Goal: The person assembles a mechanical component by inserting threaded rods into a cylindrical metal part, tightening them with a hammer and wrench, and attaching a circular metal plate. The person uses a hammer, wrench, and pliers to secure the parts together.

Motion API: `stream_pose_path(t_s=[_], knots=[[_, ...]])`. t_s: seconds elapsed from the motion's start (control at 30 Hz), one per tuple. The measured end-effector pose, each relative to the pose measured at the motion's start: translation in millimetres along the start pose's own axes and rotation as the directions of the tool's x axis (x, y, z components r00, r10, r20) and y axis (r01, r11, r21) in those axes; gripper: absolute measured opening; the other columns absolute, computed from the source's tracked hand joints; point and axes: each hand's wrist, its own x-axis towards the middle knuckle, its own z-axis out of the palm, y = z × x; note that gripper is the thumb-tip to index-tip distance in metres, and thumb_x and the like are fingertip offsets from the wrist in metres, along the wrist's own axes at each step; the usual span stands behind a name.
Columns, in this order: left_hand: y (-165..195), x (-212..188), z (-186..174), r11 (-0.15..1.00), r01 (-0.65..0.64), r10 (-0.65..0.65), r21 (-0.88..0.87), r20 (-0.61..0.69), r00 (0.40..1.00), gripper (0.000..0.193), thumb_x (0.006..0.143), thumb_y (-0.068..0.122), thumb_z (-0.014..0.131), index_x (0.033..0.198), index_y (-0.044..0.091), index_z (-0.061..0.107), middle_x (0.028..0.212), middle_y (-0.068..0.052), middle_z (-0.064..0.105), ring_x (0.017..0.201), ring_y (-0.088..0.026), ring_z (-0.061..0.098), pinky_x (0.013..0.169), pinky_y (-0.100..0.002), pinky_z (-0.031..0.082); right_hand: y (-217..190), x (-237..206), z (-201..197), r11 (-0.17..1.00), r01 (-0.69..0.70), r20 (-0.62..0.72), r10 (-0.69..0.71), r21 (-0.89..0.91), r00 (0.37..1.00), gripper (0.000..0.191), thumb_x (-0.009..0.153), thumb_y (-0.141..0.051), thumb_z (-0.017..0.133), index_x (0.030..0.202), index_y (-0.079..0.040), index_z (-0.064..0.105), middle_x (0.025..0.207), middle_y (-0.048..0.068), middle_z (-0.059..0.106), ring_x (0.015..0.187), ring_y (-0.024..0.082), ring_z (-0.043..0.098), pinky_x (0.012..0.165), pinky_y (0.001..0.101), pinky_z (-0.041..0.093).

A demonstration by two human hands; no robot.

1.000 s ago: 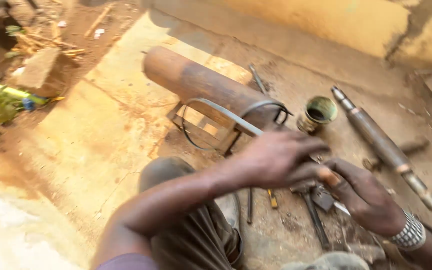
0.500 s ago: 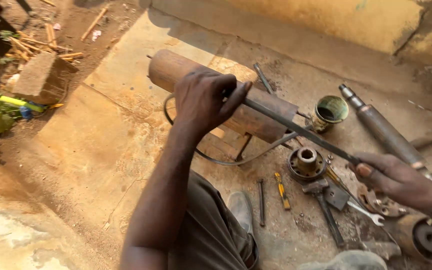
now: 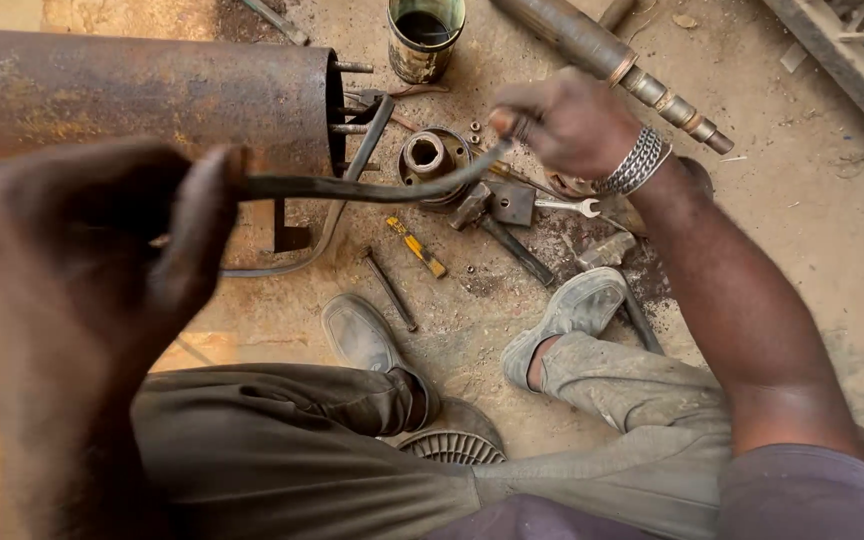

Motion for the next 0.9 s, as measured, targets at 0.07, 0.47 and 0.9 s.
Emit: stream_pose_path(t_s=[0.07,0.47,0.9], knots=[[-11,-4,-6,0.993,0.103,-0.105,-0.062,-0.03,0.994,0.045,0.125,0.036,0.048,0.093,0.01,0.066,0.068,-0.001,0.06,0.052,-0.002,0.054,0.047,-0.021,0.04,45,13,32,0.963,-0.268,-0.219,0.257,-0.025,0.941,0.032,0.117,-0.04,0.06,0.102,-0.015,0.073,0.07,0.001,0.064,0.058,0.014,0.059,0.054,0.0341,0.049],[-43,-7,16,0.927,0.361,-0.325,0.102,-0.263,0.909,0.034,0.126,0.023,0.044,0.118,-0.002,0.066,0.085,-0.009,0.066,0.073,-0.014,0.067,0.062,-0.025,0.047,-11,144,183,0.894,-0.143,0.273,0.277,-0.425,0.921,0.072,0.076,-0.048,0.082,0.132,-0.007,0.062,0.123,0.019,0.06,0.11,0.032,0.061,0.087,0.0457,0.059],[-53,31,13,0.974,0.21,-0.226,-0.086,-0.414,0.882,0.044,0.119,0.027,0.06,0.08,0.006,0.058,0.061,-0.001,0.049,0.048,-0.01,0.044,0.042,-0.028,0.028,-5,152,158,0.79,-0.273,0.303,0.492,-0.549,0.816,0.073,0.071,-0.058,0.088,0.119,-0.006,0.071,0.107,0.016,0.072,0.098,0.026,0.067,0.084,0.0403,0.058]])
